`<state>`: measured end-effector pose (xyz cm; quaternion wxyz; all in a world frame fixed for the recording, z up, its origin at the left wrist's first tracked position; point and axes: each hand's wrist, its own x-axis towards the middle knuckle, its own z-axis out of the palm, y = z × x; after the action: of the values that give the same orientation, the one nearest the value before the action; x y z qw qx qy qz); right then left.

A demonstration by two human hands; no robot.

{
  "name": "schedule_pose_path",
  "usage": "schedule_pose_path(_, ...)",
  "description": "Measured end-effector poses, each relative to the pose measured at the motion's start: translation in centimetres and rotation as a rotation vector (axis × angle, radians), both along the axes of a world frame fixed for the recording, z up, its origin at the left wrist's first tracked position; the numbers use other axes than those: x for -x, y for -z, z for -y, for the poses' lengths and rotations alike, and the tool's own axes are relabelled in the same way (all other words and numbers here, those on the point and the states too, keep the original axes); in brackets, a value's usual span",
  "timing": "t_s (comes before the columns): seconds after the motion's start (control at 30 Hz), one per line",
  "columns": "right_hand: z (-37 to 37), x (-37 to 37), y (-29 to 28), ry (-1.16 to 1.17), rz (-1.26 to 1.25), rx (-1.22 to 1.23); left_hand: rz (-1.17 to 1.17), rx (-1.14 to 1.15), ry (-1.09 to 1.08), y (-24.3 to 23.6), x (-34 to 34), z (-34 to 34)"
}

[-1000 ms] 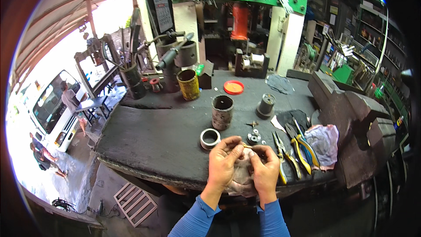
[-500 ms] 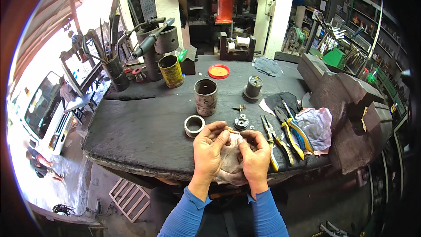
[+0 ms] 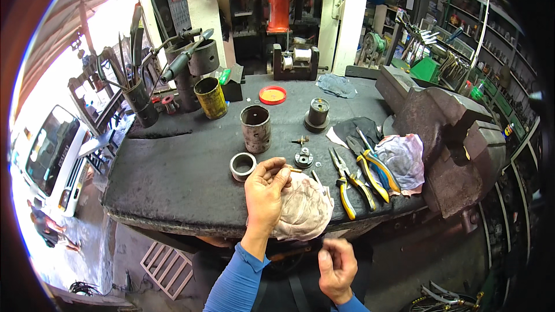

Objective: The person uses a screwdriver and pliers to disassemble a small mechanical component on a workbench. They remove a pin and separate the parts, then wipe the pieces with a cloth.

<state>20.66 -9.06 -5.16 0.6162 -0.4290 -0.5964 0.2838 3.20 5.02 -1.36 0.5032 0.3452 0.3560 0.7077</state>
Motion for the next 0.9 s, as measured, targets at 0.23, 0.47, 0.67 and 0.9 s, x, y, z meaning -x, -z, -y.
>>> schedule_pose_path(0.23, 5.8, -12.3, 10.5, 0.479, 0.56, 0.545, -0.391, 0.103, -0.066, -0.8, -0.7, -0.3)
schedule_pose_path(0.47, 7.3, -12.8, 13.6, 0.544, 0.638, 0.626, -0.805, 0.031, -0.207, -3.5, -3.4, -2.5)
schedule_pose_path(0.67, 7.0, -13.7, 14.0, 0.54, 0.621, 0.638, -1.119, -0.147, -0.329, -4.7, -2.4, -0.8)
schedule_pose_path(0.9, 8.8, -17.7, 18.8, 0.56, 0.043, 0.977, -1.066, 0.049, -0.686, 0.6, 8.1, 16.1)
